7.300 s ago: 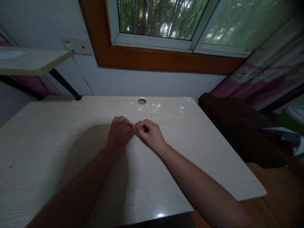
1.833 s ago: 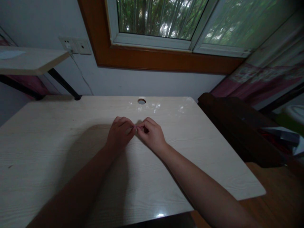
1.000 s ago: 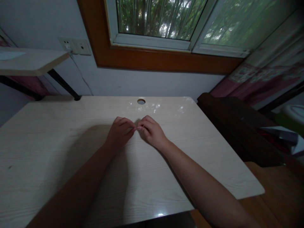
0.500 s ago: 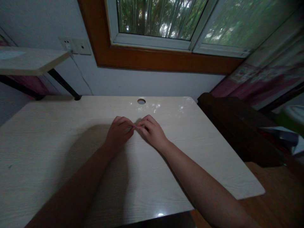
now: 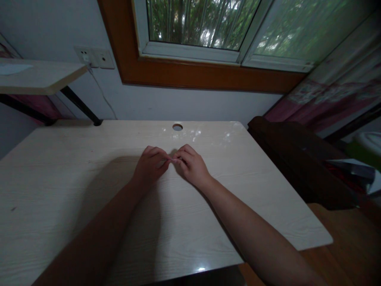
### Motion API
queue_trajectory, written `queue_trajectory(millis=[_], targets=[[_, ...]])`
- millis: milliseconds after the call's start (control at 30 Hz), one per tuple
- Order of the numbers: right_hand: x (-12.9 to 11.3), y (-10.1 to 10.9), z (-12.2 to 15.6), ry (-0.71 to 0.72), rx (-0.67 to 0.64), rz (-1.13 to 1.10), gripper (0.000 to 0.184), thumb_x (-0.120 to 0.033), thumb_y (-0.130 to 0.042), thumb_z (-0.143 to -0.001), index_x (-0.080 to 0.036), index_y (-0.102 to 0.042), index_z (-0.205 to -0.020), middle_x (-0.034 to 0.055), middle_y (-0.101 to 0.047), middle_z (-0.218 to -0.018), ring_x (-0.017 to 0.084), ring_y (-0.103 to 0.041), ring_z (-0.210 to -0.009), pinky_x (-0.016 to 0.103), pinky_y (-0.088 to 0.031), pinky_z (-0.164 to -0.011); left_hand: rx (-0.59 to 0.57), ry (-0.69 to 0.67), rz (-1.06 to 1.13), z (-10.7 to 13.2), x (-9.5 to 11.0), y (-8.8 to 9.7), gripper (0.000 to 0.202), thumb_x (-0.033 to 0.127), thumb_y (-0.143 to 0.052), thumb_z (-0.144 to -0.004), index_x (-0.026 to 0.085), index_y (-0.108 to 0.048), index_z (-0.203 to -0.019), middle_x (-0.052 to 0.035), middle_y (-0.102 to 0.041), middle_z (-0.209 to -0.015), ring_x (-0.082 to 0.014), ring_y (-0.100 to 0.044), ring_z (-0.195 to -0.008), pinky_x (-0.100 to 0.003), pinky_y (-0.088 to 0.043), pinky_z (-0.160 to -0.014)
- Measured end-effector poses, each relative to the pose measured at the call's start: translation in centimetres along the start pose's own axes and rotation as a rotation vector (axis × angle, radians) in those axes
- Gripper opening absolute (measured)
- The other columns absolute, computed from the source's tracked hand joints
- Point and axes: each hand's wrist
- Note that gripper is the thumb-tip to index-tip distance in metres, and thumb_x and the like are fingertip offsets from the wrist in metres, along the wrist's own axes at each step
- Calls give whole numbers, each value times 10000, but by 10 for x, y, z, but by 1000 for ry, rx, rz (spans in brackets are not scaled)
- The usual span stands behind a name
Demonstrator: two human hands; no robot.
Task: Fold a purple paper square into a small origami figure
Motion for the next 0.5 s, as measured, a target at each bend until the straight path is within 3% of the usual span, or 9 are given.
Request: queue_trajectory(millis=[500], targets=[[1, 0, 0, -2, -22, -19, 118, -214, -515, -961, -211, -632, -942, 48, -561, -945, 167, -569, -890, 285, -462, -789, 14, -21, -6, -2, 2, 0, 59, 153, -636, -831, 207, -658, -836, -17, -668, -831, -174, -595, -806, -365, -453, -826]])
Point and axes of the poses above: each hand's wrist, its own z-axis away from the middle knuckle, its own y-axis out of the back of the hand, x = y × z
